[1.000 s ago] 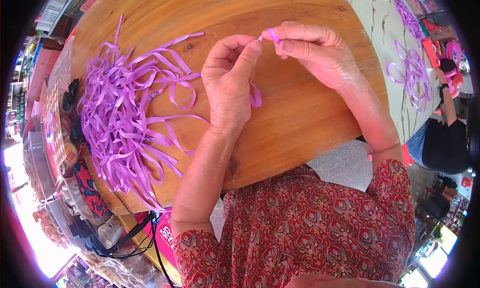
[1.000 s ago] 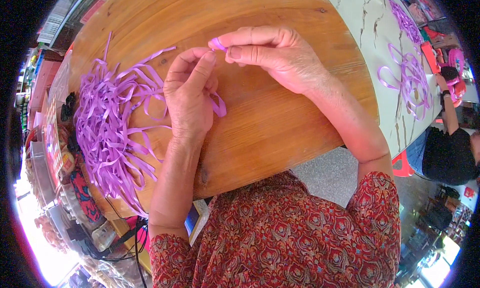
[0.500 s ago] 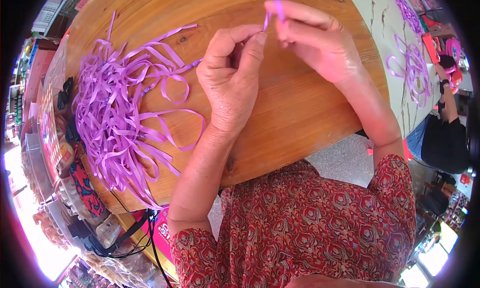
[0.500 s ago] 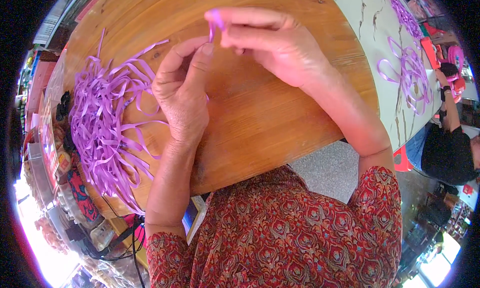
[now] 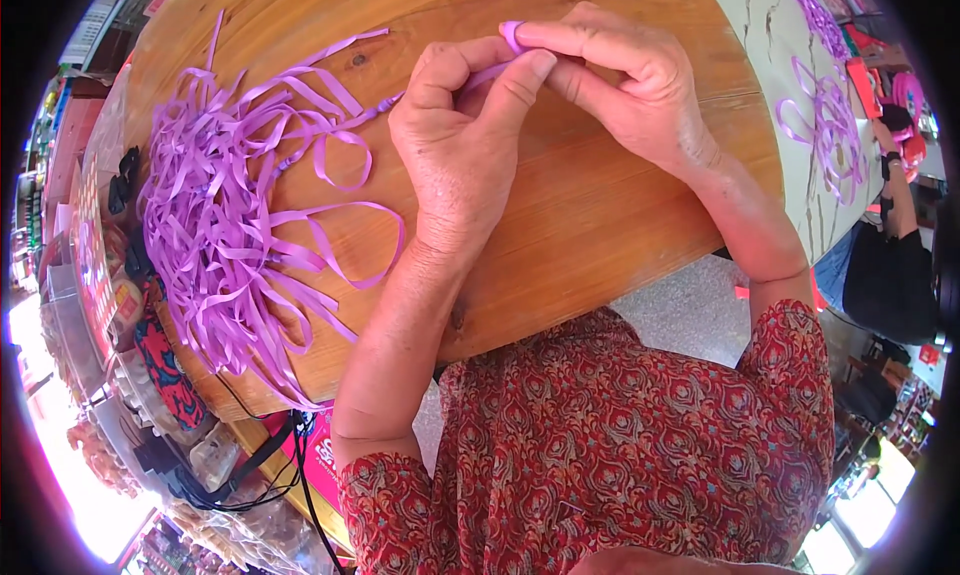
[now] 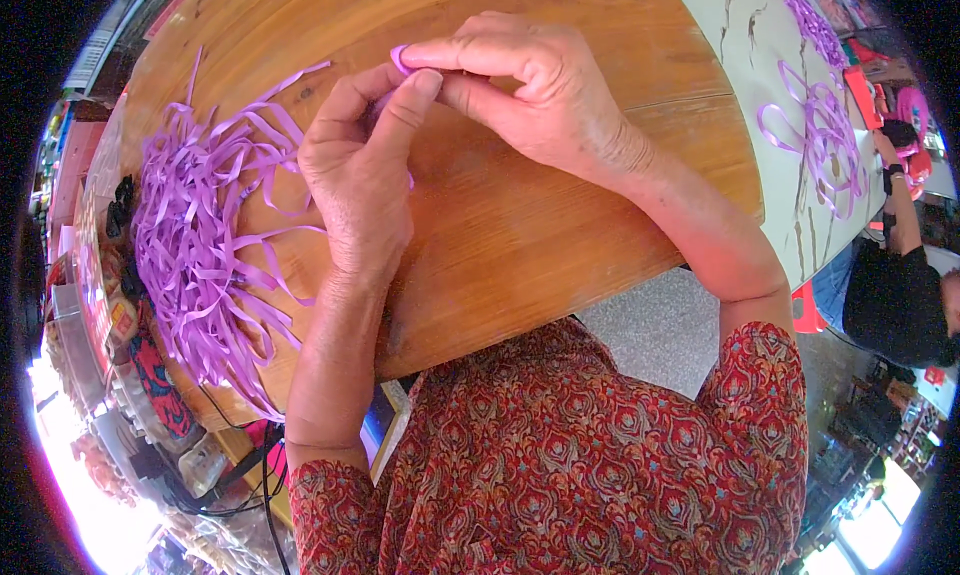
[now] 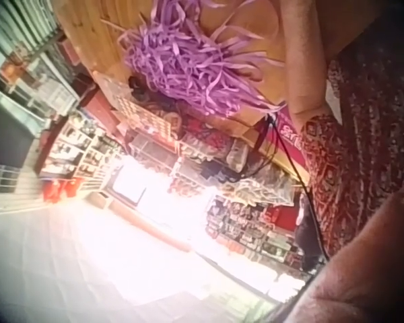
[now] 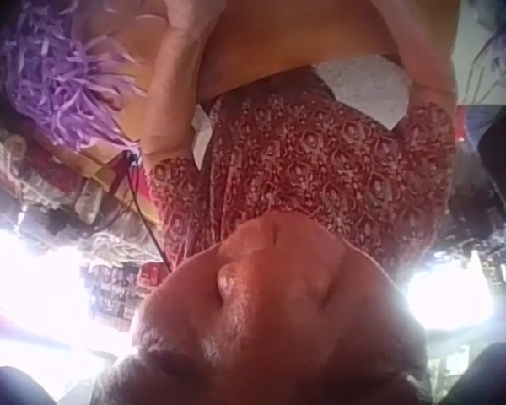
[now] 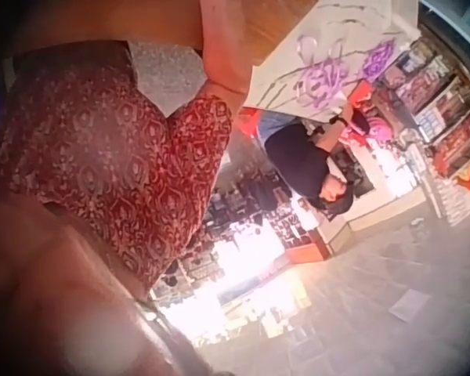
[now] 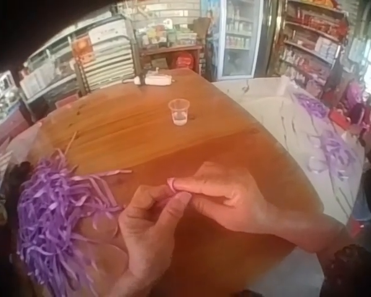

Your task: The person ties knots in purple ribbons by hand, picking up one ribbon at a time from a pile on a wooden table. They pull each ribbon taut and form a knot before setting it back down.

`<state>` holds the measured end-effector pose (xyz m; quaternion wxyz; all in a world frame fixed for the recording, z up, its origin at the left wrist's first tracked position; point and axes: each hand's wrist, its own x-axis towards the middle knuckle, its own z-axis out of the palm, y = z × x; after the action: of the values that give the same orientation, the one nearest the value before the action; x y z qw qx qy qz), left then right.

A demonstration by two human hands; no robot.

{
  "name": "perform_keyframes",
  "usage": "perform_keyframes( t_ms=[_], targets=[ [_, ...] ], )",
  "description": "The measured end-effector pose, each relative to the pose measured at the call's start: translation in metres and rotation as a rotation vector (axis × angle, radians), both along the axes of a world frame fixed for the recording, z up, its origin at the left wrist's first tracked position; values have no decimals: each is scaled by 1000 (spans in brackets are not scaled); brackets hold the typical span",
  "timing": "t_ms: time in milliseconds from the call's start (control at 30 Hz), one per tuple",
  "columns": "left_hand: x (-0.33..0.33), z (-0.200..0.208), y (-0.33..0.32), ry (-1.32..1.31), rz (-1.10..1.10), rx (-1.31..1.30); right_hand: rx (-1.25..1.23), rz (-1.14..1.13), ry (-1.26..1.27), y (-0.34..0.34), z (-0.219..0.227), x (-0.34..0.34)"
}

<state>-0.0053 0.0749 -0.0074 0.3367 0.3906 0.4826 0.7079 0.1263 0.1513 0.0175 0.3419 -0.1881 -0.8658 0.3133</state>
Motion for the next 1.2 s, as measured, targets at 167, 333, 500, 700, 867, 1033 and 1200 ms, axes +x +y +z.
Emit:
perform_keyframes(
  t_ms=[167, 333, 500, 700, 867, 1033, 1200],
  targets=[
    [2, 8, -4, -242, -68, -120, -244, 49, 95, 3, -5, 3],
    [-3, 5, -5, -413, -194, -116, -472, 163, 256, 8, -10, 3],
    [-2, 7, -5, -478, -279, -96, -806, 253, 186, 10, 0, 8],
    [1, 8, -6, -256, -87, -236, 214, 61, -137, 11, -2, 5],
    [4, 9, -3, -168, -91, -314, 1015, 104, 253, 58, -15, -5],
    [-13, 0, 0, -210, -241, -321, 503, 120, -16, 24, 17, 9],
    [-14, 8, -7, -161, -307, -352, 513, 118, 3, 18, 22, 16]
  ],
)
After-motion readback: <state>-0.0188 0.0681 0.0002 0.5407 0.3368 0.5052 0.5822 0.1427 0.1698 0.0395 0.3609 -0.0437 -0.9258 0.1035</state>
